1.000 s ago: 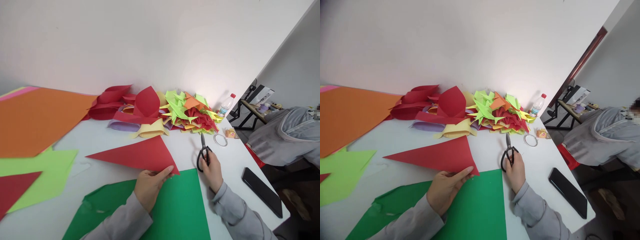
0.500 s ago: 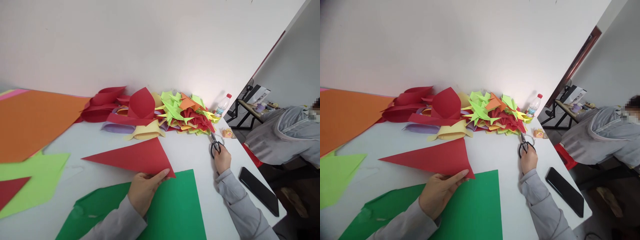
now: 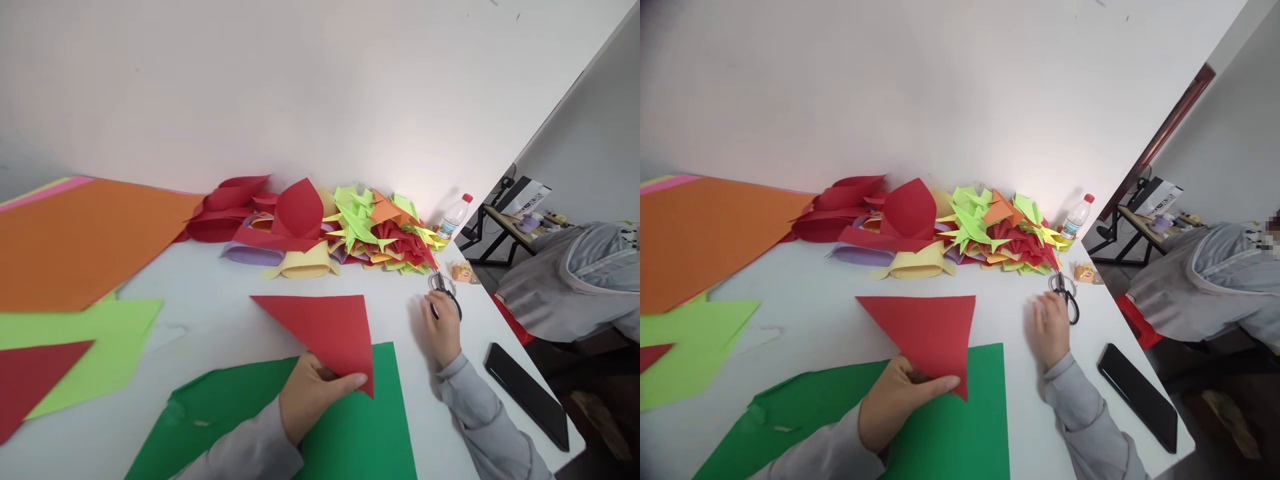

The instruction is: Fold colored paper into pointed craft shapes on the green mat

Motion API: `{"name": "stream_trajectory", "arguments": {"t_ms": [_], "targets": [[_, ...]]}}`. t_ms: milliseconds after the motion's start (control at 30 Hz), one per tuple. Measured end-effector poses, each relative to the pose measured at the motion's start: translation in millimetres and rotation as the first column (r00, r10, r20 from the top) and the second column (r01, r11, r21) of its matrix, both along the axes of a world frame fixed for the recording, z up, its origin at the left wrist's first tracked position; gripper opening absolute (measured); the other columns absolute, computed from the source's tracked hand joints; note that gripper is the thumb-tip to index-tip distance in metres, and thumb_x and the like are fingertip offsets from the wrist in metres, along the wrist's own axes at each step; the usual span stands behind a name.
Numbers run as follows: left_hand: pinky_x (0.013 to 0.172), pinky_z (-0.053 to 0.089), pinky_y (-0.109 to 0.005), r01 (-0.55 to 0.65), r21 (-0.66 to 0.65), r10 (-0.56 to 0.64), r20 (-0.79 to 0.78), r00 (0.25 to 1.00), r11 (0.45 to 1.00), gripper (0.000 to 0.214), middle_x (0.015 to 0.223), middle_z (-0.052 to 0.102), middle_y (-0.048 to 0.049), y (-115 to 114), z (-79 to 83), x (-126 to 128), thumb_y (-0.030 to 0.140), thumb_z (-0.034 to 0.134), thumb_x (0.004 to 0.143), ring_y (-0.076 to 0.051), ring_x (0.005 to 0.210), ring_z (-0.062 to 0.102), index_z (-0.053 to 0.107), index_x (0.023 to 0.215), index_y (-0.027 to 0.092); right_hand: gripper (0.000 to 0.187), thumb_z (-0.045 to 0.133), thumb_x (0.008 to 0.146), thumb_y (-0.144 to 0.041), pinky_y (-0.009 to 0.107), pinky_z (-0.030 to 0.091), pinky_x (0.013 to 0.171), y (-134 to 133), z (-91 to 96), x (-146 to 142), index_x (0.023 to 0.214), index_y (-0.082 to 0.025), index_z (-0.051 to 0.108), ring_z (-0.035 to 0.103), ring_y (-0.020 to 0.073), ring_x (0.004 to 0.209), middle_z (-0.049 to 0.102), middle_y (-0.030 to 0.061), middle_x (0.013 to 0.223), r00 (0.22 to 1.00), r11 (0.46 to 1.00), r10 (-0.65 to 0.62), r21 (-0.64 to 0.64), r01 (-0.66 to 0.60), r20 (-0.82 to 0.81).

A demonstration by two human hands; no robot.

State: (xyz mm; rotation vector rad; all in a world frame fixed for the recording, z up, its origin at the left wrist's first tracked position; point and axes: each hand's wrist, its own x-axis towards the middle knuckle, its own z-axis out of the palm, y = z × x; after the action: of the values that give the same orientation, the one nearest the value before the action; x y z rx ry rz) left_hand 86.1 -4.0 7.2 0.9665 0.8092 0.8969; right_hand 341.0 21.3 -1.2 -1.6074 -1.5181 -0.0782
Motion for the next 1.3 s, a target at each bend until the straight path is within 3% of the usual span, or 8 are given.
{"name": "stream_trajectory", "arguments": {"t_ms": [33, 100, 200, 333, 633, 833, 1033, 1300], "targets": [[0.063, 0.057, -0.036, 0.048, 0.034, -0.048, 0.017, 0.999, 0.998, 0.029, 0.073, 0.076, -0.0073, -1, -0.2, 1, 0.035, 0.083, 0.052, -0.027, 0.068, 0.07, 0.075, 0.072, 0.016, 0.026, 0.051, 0.088, -0.039, 0.039, 0.048, 0.083, -7, 3.8, -14, 0.088, -0.018, 0.067, 0.059, 0.0239, 0.091, 0.066, 0.0117, 0.094, 0.974, 0.979, 0.174, -0.084, -0.188, -0.143], [0.063, 0.056, -0.034, 0.143, 0.103, -0.148, 0.04, 0.988, 0.984, 0.025, 0.068, 0.075, -0.0071, -4, -0.3, 3, 0.035, 0.083, 0.055, -0.025, 0.065, 0.07, 0.073, 0.068, 0.015, 0.034, 0.048, 0.09, -0.047, 0.031, 0.049, 0.069, -21, 8.1, -41, 0.084, -0.019, 0.068, 0.06, 0.0181, 0.074, 0.067, 0.0072, 0.082, 0.795, 0.83, 0.351, -0.23, -0.509, -0.494], [0.05, 0.053, -0.029, 0.355, 0.061, -0.359, 0.062, 0.931, 0.933, 0.027, 0.056, 0.071, -0.0057, -7, -0.1, 4, 0.038, 0.081, 0.06, -0.019, 0.049, 0.065, 0.07, 0.065, 0.013, 0.036, 0.053, 0.088, -0.049, 0.024, 0.041, 0.053, -36, 7.9, -69, 0.078, -0.017, 0.066, 0.05, 0.0109, 0.053, 0.06, 0.0007, 0.062, 0.506, 0.648, 0.294, -0.221, -0.729, -0.811], [0.039, 0.049, -0.025, 0.554, -0.091, -0.54, 0.137, 0.83, 0.828, 0.039, 0.051, 0.067, -0.0065, -7, -1.1, 4, 0.047, 0.077, 0.062, -0.016, 0.039, 0.06, 0.068, 0.071, 0.011, 0.027, 0.067, 0.081, -0.042, 0.02, 0.031, 0.043, -42, 4.8, -76, 0.076, -0.016, 0.065, 0.042, 0.0064, 0.041, 0.055, -0.0036, 0.05, 0.36, 0.717, 0.207, -0.109, -0.688, -0.91], [0.032, 0.044, -0.021, 0.583, -0.114, -0.569, 0.133, 0.812, 0.805, 0.037, 0.043, 0.062, -0.0049, -6, -6.2, 6, 0.042, 0.081, 0.054, -0.014, 0.033, 0.055, 0.067, 0.064, 0.009, 0.023, 0.075, 0.074, -0.037, 0.021, 0.04, 0.048, -39, 11.0, -79, 0.082, -0.019, 0.063, 0.048, 0.0075, 0.045, 0.058, -0.0052, 0.057, 0.23, 0.817, 0.219, 0.049, -0.575, -0.948], [0.027, 0.034, -0.017, 0.662, -0.075, -0.656, 0.088, 0.749, 0.746, 0.035, 0.045, 0.059, -0.0002, -10, -4.7, 4, 0.045, 0.075, 0.062, -0.01, 0.028, 0.049, 0.064, 0.065, 0.012, 0.04, 0.076, 0.069, -0.049, 0.018, 0.033, 0.037, -25, 15.4, -58, 0.06, -0.019, 0.051, 0.045, 0.0076, 0.036, 0.054, -0.0046, 0.044, 0.314, 0.922, 0.096, -0.034, -0.385, -0.945], [0.026, 0.028, -0.015, 0.734, -0.046, -0.73, 0.073, 0.679, 0.678, 0.034, 0.058, 0.064, -0.0011, -11, -1.1, 0, 0.045, 0.067, 0.071, -0.004, 0.027, 0.045, 0.061, 0.065, 0.012, 0.038, 0.076, 0.067, -0.05, 0.018, 0.034, 0.039, -17, 15.0, -41, 0.067, -0.017, 0.057, 0.045, 0.0066, 0.038, 0.055, -0.0047, 0.046, 0.35, 0.959, 0.079, -0.024, -0.281, -0.933], [0.027, 0.029, -0.013, 0.624, -0.051, -0.621, 0.058, 0.781, 0.78, 0.035, 0.056, 0.056, 0.0084, -12, 1.9, 3, 0.043, 0.07, 0.072, -0.003, 0.027, 0.046, 0.046, 0.081, 0.018, 0.042, 0.077, 0.064, -0.054, 0.019, 0.035, 0.039, -15, 18.8, -39, 0.066, -0.018, 0.055, 0.045, 0.0069, 0.038, 0.051, -0.0065, 0.046, 0.362, 0.981, 0.078, 0.007, -0.193, -0.929]]}}
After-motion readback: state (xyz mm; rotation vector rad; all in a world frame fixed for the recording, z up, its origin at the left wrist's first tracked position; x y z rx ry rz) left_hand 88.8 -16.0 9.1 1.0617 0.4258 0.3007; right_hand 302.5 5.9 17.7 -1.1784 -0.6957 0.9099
